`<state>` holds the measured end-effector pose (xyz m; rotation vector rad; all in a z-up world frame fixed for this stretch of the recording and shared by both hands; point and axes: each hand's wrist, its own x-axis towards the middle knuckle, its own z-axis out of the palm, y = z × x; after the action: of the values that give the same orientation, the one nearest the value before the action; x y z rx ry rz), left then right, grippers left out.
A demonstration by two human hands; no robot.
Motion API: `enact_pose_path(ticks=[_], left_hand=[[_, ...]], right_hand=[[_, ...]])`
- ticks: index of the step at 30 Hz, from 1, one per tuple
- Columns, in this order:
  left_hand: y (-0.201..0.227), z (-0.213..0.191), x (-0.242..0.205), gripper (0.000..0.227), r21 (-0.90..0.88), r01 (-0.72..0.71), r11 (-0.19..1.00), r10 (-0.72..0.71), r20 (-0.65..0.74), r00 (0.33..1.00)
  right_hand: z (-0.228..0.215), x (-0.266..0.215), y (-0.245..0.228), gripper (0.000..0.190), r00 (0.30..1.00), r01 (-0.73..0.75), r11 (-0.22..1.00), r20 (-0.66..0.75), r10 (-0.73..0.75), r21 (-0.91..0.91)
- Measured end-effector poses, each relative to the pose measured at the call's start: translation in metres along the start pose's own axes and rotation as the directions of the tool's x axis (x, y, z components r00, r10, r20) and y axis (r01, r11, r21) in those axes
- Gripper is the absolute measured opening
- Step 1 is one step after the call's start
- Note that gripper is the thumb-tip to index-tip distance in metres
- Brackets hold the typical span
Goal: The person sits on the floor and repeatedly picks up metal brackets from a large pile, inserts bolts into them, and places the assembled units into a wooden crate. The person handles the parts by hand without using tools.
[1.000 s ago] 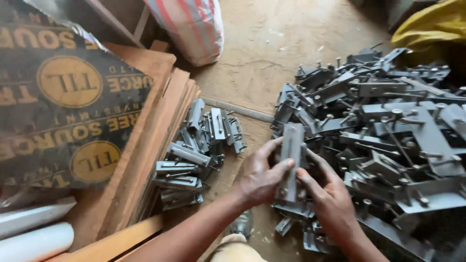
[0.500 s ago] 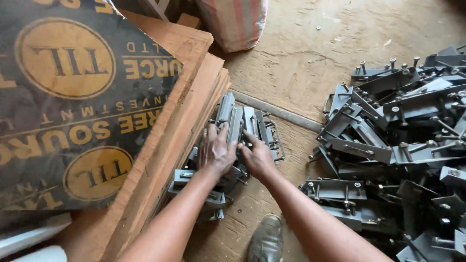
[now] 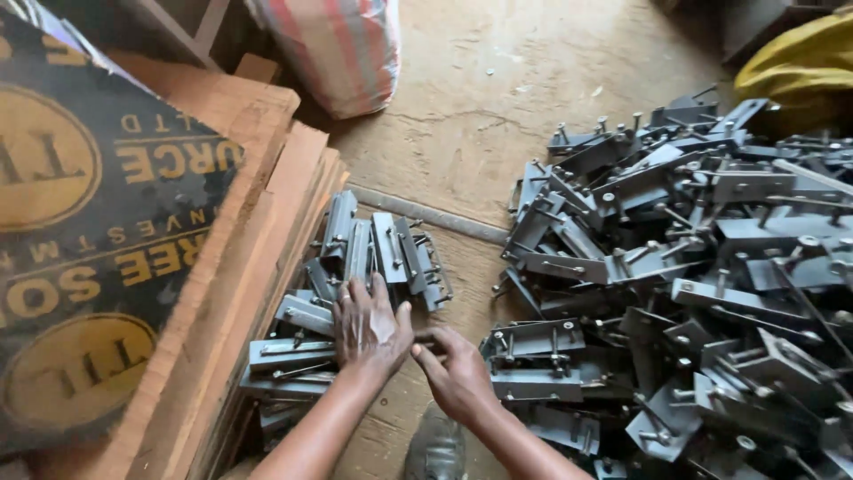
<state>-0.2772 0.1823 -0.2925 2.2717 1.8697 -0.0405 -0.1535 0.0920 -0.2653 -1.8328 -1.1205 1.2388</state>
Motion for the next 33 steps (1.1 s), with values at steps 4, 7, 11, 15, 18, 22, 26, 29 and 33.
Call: enact_pose_path(ticks=[4,7,11,15,18,22,26,29,33], left_hand=[[0.059,-0.042,-0.035,0.046,-0.228,-0.052,0.972,0.103,0.219,0.970],[0.106,-0.065,-0.052,0.048,-0.356,-0.144,0.923,0.271,0.340,0.901],[0.171,-0.129,-0.077,0.040,-0.543,-0.167,0.823,0.401,0.347,0.848],[0.227,-0.247,-0.107,0.041,-0.544,-0.125,0.830,0.427,0.474,0.770],[0.255,-0.305,-0.134,0.047,-0.432,-0.076,0.899,0.331,0.555,0.763],[0.274,-0.317,-0.169,0.045,-0.553,-0.076,0.830,0.383,0.464,0.799],[0.294,-0.332,-0.210,0.036,-0.789,-0.061,0.612,0.437,0.273,0.857],[0.311,-0.320,-0.241,0.028,-0.907,0.145,0.396,0.370,0.302,0.878],[0.330,-0.291,-0.284,0.019,-0.913,0.370,0.169,0.404,0.407,0.819]], right_hand=[[-0.069,-0.068,-0.015,0.023,0.991,-0.130,0.984,0.000,0.131,0.122],[-0.133,-0.117,-0.021,0.024,0.981,-0.153,0.985,-0.106,0.161,0.084],[-0.221,-0.195,-0.057,0.024,0.953,-0.216,0.955,-0.170,0.252,0.204],[-0.303,-0.256,-0.115,0.023,0.792,-0.392,0.881,-0.389,0.470,0.266],[-0.362,-0.278,-0.095,0.027,0.672,-0.391,0.914,-0.644,0.366,0.111],[-0.434,-0.268,0.012,0.020,0.599,-0.206,0.939,-0.794,-0.103,-0.276],[-0.462,-0.258,0.030,0.041,0.647,-0.429,0.887,-0.743,0.170,-0.171],[-0.459,-0.258,0.036,0.063,0.710,-0.589,0.723,-0.660,0.247,-0.362],[-0.468,-0.254,0.053,0.052,0.765,-0.601,0.575,-0.608,0.212,-0.556]])
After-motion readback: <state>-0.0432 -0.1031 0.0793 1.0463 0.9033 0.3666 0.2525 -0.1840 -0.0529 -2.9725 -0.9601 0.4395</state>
